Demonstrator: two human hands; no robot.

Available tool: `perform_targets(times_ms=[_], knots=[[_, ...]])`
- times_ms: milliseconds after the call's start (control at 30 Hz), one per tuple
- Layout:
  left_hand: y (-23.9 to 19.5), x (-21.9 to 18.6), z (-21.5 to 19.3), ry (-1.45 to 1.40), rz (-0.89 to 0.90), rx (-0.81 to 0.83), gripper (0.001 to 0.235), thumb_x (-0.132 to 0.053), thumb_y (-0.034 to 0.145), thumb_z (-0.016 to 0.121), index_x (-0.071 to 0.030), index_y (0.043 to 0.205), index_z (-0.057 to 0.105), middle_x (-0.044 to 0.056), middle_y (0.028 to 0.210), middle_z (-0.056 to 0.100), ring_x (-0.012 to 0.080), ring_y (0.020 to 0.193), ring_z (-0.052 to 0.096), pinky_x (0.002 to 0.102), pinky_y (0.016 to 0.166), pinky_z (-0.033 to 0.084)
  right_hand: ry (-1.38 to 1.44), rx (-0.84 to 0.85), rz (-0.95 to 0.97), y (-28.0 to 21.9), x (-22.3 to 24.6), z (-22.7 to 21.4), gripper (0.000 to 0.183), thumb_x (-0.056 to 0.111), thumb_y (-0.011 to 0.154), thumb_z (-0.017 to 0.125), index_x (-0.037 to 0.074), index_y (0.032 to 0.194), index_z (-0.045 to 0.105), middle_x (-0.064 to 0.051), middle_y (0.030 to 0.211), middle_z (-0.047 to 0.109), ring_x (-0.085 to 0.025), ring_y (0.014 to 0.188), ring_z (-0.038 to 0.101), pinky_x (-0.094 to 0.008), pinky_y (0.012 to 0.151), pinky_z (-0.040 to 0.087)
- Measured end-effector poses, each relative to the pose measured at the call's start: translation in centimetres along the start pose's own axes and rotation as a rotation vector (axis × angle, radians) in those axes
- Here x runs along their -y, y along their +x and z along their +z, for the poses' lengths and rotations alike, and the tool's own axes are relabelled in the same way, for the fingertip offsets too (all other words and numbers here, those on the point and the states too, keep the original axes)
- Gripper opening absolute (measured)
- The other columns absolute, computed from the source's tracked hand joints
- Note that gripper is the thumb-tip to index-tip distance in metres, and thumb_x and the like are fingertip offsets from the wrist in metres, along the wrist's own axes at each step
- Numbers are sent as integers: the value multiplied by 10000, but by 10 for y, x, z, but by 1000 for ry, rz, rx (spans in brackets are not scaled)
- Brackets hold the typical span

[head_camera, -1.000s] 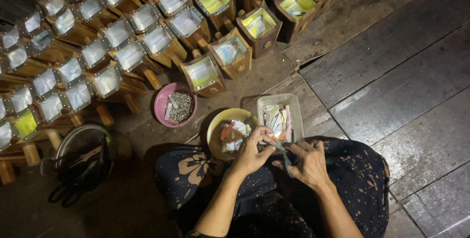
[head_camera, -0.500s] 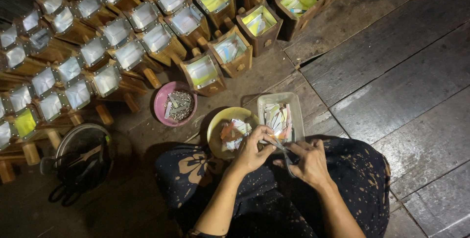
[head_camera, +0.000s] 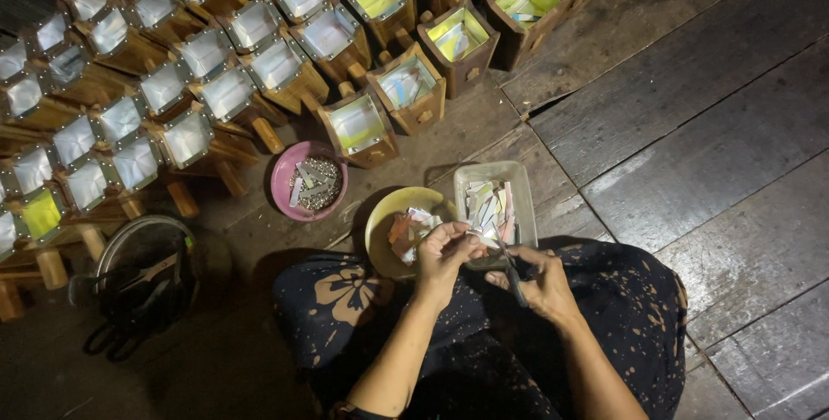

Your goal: The person sits on the floor and uses scissors to cut small rectangular pieces of paper into smaller strips. The cut pieces are placed into a plastic container, and the process is repeated continuously.

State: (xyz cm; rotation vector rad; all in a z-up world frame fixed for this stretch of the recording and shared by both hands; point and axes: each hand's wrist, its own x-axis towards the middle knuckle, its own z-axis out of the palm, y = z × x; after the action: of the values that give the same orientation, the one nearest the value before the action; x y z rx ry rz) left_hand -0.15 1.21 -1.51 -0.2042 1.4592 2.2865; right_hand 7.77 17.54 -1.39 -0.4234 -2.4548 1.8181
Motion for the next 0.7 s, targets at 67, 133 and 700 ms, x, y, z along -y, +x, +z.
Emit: perform_targets(times_ms=[67, 133, 700], knots=[[1, 1, 2, -7, -10, -17, 343, -64, 853, 807, 64, 1102, 608, 147, 934, 727, 231, 794, 760, 289, 708, 668, 37, -9, 27, 0, 23, -4, 392, 244, 607, 949, 111, 953, 824, -135, 648, 746, -243, 638, 661, -348, 685, 493], [3, 1, 3, -14, -19, -33, 341, -63, 844, 819, 64, 1089, 619, 152, 917, 723, 239, 779, 762, 299, 704, 672, 75, -18, 53, 1, 41, -6, 346, 204, 639, 947, 73, 934, 823, -157, 630, 750, -255, 620, 667, -369, 680, 520], [5, 5, 1, 291, 197, 154, 266, 23, 838, 787, 46, 1087, 700, 181, 864, 742, 238, 793, 764, 317, 709, 623, -433, -77, -77, -7, -9, -3, 420, 400, 617, 930, 221, 972, 795, -32, 736, 778, -281, 727, 725, -353, 884, 405]])
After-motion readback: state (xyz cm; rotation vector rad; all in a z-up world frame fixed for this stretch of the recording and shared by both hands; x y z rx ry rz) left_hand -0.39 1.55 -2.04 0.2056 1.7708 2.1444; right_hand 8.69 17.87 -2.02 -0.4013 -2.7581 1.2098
